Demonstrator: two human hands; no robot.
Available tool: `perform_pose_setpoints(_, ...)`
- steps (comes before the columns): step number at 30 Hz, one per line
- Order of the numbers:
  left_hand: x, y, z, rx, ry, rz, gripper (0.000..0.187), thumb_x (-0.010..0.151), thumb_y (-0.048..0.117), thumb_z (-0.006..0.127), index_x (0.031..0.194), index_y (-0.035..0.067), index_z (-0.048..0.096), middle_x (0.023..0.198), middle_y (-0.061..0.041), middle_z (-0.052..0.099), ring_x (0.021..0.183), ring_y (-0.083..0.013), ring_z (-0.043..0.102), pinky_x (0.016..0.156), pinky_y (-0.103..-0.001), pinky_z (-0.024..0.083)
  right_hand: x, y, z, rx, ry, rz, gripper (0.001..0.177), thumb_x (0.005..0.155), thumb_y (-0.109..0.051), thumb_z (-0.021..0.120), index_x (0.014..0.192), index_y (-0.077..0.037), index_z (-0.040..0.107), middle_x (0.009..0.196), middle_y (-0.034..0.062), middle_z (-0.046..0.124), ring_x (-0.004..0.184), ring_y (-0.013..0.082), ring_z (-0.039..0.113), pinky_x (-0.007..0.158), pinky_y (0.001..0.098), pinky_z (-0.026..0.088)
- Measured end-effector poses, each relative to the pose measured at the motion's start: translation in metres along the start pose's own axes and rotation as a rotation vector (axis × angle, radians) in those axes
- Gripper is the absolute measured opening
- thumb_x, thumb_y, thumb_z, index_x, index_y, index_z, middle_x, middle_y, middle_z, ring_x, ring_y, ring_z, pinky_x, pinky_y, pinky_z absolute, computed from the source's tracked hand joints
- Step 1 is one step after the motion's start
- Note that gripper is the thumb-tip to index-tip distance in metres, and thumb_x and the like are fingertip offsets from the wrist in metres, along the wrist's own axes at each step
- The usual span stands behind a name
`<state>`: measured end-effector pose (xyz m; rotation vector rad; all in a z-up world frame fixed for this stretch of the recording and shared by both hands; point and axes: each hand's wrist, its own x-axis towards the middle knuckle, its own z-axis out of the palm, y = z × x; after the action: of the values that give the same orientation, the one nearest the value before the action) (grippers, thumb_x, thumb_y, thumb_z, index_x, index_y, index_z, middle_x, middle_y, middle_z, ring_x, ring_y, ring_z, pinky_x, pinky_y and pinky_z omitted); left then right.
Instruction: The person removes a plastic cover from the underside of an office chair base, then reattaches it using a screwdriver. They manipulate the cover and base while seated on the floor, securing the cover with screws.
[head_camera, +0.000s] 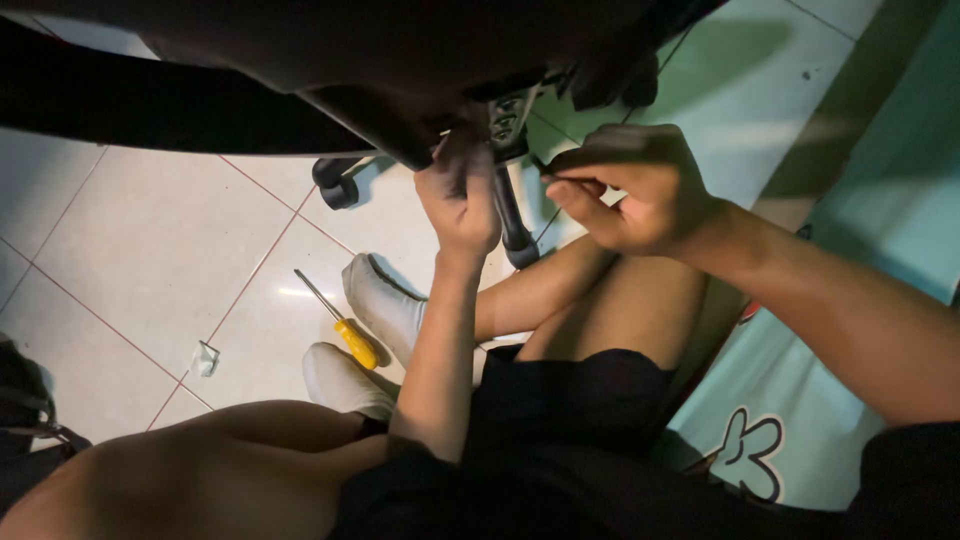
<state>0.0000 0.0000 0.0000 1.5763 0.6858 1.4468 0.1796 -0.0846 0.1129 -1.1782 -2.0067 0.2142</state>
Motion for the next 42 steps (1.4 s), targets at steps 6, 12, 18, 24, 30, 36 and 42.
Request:
perform_pose_setpoints(6, 0.001, 0.004, 0.001, -0.101, 0.037, -0.034, 0.006, 0.098, 0.000, 0.061, 0.100, -0.004, 0.065, 0.079, -0.001, 0.055, 0.073, -0.0096, 0.047, 0.069, -0.026, 0.040, -0.003, 0.000, 0.003, 0.055, 0.044, 0.015, 0.011, 0.102, -0.005, 0.075, 0.103, 0.005, 0.070, 0.088, 0.0132, 0.070, 0.075, 0.0228, 0.070, 0.063, 0.0283, 0.053)
perform_pose_setpoints(12, 0.000, 0.003, -0.001, -0.126, 0.028, -0.096, 0.003, 0.098, -0.001, 0.064, 0.096, -0.003, 0.066, 0.077, 0.000, 0.061, 0.072, -0.0082, 0.051, 0.069, -0.024, 0.042, -0.001, 0.002, 0.003, -0.001, 0.039, -0.033, 0.016, 0.099, -0.006, 0.081, 0.106, 0.005, 0.072, 0.096, 0.0142, 0.073, 0.083, 0.0251, 0.073, 0.072, 0.0319, 0.057)
perform_pose_setpoints(18, 0.001, 0.005, 0.006, -0.144, 0.016, -0.180, 0.005, 0.094, 0.001, 0.065, 0.093, -0.002, 0.068, 0.074, 0.000, 0.059, 0.070, -0.0078, 0.051, 0.065, -0.024, 0.041, -0.002, 0.006, 0.004, -0.043, 0.062, -0.111, 0.021, 0.095, -0.010, 0.087, 0.106, 0.001, 0.074, 0.099, 0.0126, 0.072, 0.085, 0.0269, 0.072, 0.073, 0.0342, 0.056)
perform_pose_setpoints(24, 0.003, 0.004, 0.015, -0.148, -0.007, -0.162, 0.009, 0.096, 0.003, 0.068, 0.087, 0.000, 0.067, 0.070, 0.001, 0.056, 0.064, -0.0069, 0.049, 0.066, -0.025, 0.041, -0.005, 0.009, 0.003, -0.130, 0.059, -0.059, 0.020, 0.094, -0.009, 0.090, 0.107, -0.004, 0.076, 0.100, 0.0055, 0.071, 0.083, 0.0243, 0.070, 0.067, 0.0328, 0.054)
perform_pose_setpoints(30, 0.006, 0.008, 0.020, -0.095, -0.048, -0.152, 0.009, 0.094, 0.003, 0.066, 0.095, 0.001, 0.075, 0.074, 0.001, 0.061, 0.068, -0.0070, 0.054, 0.063, -0.026, 0.042, -0.004, 0.012, 0.000, -0.206, 0.124, -0.171, 0.021, 0.094, -0.006, 0.088, 0.109, -0.004, 0.074, 0.100, 0.0075, 0.070, 0.087, 0.0262, 0.071, 0.075, 0.0362, 0.057)
perform_pose_setpoints(36, 0.007, 0.009, 0.028, -0.096, 0.000, -0.213, 0.026, 0.098, 0.002, 0.073, 0.077, 0.001, 0.058, 0.069, 0.001, 0.051, 0.067, -0.0067, 0.043, 0.062, -0.026, 0.035, -0.009, 0.016, -0.005, -0.224, 0.094, -0.121, 0.018, 0.092, -0.007, 0.090, 0.102, -0.005, 0.075, 0.090, 0.0050, 0.069, 0.074, 0.0224, 0.064, 0.068, 0.0360, 0.052)
perform_pose_setpoints(42, 0.008, 0.011, 0.028, -0.115, -0.014, -0.184, 0.017, 0.097, 0.001, 0.069, 0.080, -0.001, 0.064, 0.068, 0.002, 0.054, 0.066, -0.0054, 0.046, 0.061, -0.025, 0.036, -0.008, 0.017, -0.005, -0.253, 0.120, -0.189, 0.018, 0.098, -0.009, 0.089, 0.107, -0.005, 0.074, 0.098, 0.0059, 0.070, 0.084, 0.0249, 0.067, 0.070, 0.0346, 0.053)
